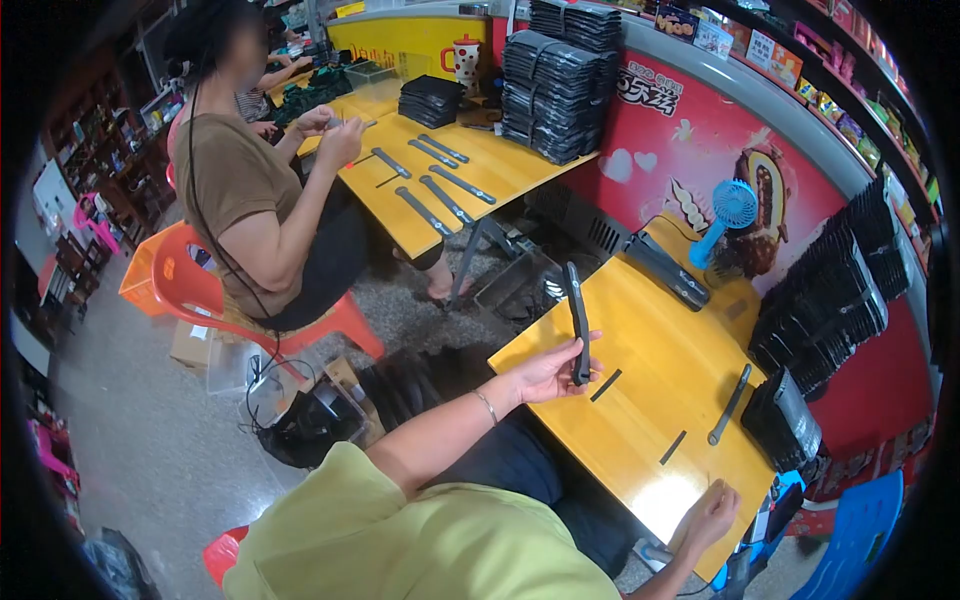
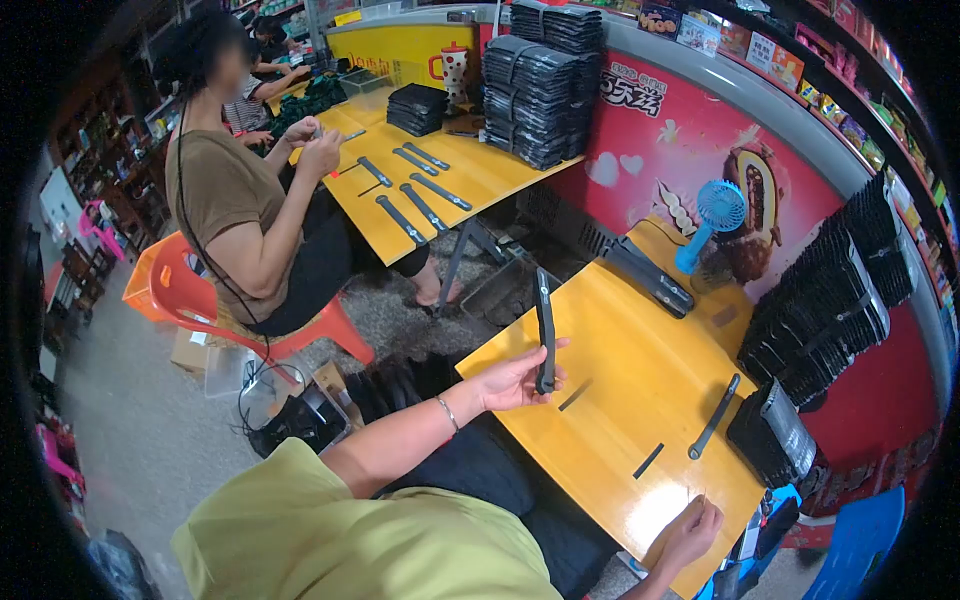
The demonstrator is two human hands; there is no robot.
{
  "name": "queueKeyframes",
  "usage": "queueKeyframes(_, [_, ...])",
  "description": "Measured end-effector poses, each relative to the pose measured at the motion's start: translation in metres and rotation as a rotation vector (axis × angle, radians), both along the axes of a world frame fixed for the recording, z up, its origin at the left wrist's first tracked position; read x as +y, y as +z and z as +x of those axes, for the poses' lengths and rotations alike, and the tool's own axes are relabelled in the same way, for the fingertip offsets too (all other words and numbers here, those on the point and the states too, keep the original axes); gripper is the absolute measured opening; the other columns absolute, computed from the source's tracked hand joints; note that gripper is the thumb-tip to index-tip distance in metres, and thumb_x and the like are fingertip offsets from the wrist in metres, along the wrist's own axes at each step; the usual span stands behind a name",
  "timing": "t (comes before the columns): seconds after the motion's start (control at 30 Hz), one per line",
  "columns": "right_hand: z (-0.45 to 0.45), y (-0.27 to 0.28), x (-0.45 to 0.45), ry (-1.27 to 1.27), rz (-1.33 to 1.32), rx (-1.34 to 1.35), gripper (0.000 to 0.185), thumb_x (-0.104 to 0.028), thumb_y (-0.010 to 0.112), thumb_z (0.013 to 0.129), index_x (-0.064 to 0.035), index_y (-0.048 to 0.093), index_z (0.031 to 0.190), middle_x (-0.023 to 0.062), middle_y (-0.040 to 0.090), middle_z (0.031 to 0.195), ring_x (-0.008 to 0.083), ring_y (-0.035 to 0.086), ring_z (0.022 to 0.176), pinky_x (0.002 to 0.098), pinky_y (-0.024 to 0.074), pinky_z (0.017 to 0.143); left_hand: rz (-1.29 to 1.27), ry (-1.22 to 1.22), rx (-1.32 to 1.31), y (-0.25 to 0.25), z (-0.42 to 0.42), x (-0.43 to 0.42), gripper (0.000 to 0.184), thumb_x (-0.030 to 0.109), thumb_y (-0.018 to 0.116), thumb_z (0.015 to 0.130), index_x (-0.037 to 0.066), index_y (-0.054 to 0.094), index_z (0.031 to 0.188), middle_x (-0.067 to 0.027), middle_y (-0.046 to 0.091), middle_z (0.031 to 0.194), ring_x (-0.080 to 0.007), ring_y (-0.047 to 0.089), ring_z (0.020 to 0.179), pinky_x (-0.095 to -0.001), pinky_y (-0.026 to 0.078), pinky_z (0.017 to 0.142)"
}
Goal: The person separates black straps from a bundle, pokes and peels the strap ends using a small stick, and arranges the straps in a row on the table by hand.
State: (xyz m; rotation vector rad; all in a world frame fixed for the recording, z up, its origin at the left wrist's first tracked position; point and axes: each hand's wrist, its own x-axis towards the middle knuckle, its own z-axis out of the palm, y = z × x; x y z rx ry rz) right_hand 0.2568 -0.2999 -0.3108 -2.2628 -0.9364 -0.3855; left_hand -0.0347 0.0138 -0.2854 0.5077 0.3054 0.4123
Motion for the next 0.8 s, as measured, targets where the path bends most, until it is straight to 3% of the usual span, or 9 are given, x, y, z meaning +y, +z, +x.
queueKeyframes(0.53, [-0.0004, 0.0039, 0.0014, 0.044, 0.048, 0.038, 0.011, -0.005, 0.055, 0.086, 0.0010, 0.060, 0.094, 0.0141, 0.057, 0.089, 0.0286, 0.056, 0.082, 0.0342, 0.0452, 0.070, 0.002, 0.001, -0.018, -0.0031, 0.0001, 0.0004, 0.043, 0.039, 0.035, 0.097, 0.027, 0.033, 0.138, -0.0041, 0.060, 0.097, -0.0120, 0.058, 0.088, -0.0277, 0.050, 0.071])
queueKeyframes(0.8, [-0.0031, 0.0089, 0.0035, 0.014, 0.018, 0.087, 0.014, -0.004, 0.053, 0.087, 0.0033, 0.059, 0.097, 0.0165, 0.057, 0.093, 0.0307, 0.057, 0.086, 0.0339, 0.0454, 0.075, -0.001, 0.006, -0.002, -0.0021, 0.0010, 0.0009, 0.044, 0.039, 0.036, 0.097, 0.023, 0.033, 0.138, -0.0037, 0.060, 0.097, -0.0118, 0.058, 0.088, -0.0271, 0.050, 0.070])
